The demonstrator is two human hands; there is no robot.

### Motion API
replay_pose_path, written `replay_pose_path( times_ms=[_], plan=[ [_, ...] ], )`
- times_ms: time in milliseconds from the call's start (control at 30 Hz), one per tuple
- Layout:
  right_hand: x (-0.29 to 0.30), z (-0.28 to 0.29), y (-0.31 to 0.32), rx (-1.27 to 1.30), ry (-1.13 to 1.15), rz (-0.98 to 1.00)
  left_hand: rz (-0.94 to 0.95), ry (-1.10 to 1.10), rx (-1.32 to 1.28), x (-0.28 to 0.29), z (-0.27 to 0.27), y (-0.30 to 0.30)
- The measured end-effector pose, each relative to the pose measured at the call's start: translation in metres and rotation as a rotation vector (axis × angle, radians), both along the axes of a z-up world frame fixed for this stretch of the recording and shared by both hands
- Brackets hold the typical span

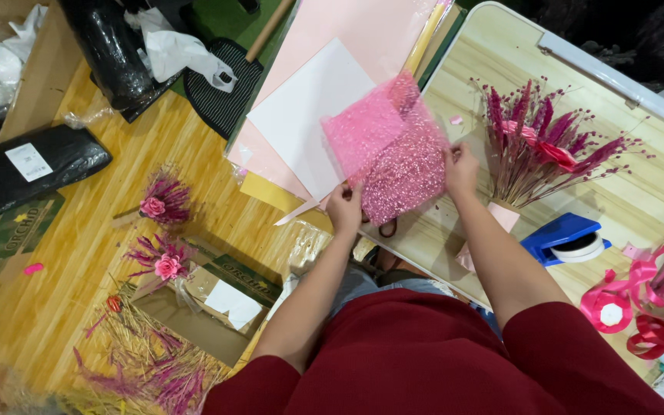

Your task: The person wraps a dried flower bouquet using paper and decorative mesh. They secure the base with tape and apply layers of pink sparkle mesh around the flowers, fastening it with a stapler.

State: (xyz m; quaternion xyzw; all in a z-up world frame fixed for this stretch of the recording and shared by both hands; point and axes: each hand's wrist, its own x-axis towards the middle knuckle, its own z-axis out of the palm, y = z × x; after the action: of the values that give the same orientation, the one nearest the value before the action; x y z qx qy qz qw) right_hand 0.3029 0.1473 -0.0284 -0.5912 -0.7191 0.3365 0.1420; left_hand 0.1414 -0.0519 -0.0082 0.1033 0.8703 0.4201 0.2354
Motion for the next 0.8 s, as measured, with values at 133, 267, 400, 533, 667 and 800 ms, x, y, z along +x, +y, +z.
replay_pose_path(
  times_ms=[133,267,400,533,667,800],
  plan=[
    [0.017,-0.014,-0.002,0.06,-0.064,-0.056,-0.12,-0.245,-0.058,-0.006,0.0,-0.004],
    [0.029,-0.028,0.0,0.138,-0.011,-0.054,-0.18,-0.455,0.244,0.013,-0.004,-0.043],
    [0.027,-0.02,-0.001,0.147,0.013,-0.039,-0.609,0.073,0.218,0.038,-0.008,-0.065],
    [0.029,-0.013,-0.004,0.135,0.015,0.001,-0.731,0.561,0.017,0.052,-0.01,-0.051],
    [0.03,-0.006,-0.004,0.078,-0.04,0.026,-0.756,0.632,-0.261,0.057,-0.012,-0.04],
    [0.031,0.003,-0.004,0.046,-0.035,0.048,-0.748,0.454,-0.481,0.058,-0.014,-0.045]
  ],
)
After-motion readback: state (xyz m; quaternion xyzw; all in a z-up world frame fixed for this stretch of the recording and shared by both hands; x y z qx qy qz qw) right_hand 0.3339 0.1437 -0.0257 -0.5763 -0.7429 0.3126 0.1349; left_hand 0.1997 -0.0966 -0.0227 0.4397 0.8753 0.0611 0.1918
